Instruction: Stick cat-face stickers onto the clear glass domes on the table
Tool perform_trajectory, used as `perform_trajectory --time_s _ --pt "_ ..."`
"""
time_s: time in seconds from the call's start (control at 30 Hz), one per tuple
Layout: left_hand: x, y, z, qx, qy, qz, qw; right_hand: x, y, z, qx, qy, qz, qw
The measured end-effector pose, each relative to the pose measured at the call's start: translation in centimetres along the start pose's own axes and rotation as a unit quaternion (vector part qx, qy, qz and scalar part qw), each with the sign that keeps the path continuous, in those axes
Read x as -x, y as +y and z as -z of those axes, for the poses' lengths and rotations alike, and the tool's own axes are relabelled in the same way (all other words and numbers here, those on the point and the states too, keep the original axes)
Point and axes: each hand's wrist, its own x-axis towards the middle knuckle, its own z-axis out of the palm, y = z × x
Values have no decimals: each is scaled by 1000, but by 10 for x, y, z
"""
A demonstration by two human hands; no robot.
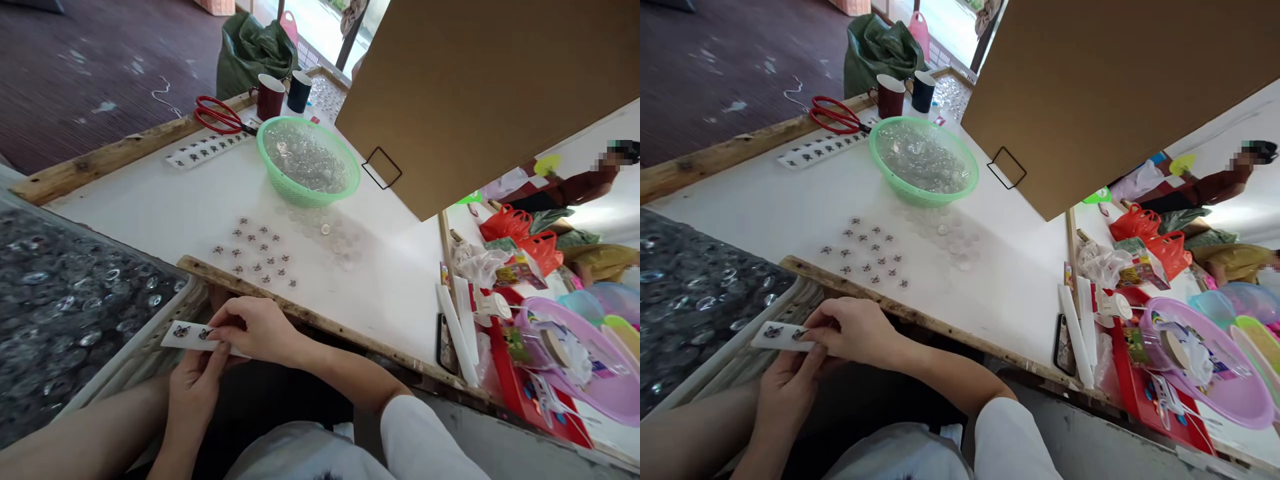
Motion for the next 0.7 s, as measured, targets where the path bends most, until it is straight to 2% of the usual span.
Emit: perform_trajectory --time_s 0.2,0.3,0.47,0.7 --pt "-2 5 -6 -6 -9 13 1000 5 5 -7 52 41 -22 998" --pt "1 10 -9 -6 -15 1 1000 10 7 -12 32 46 -18 998" --pt "7 22 -12 -33 -35 3 999 13 14 -15 -56 24 -60 996" --pt "8 28 -12 -49 -60 -14 997 15 10 -18 -35 52 -56 996"
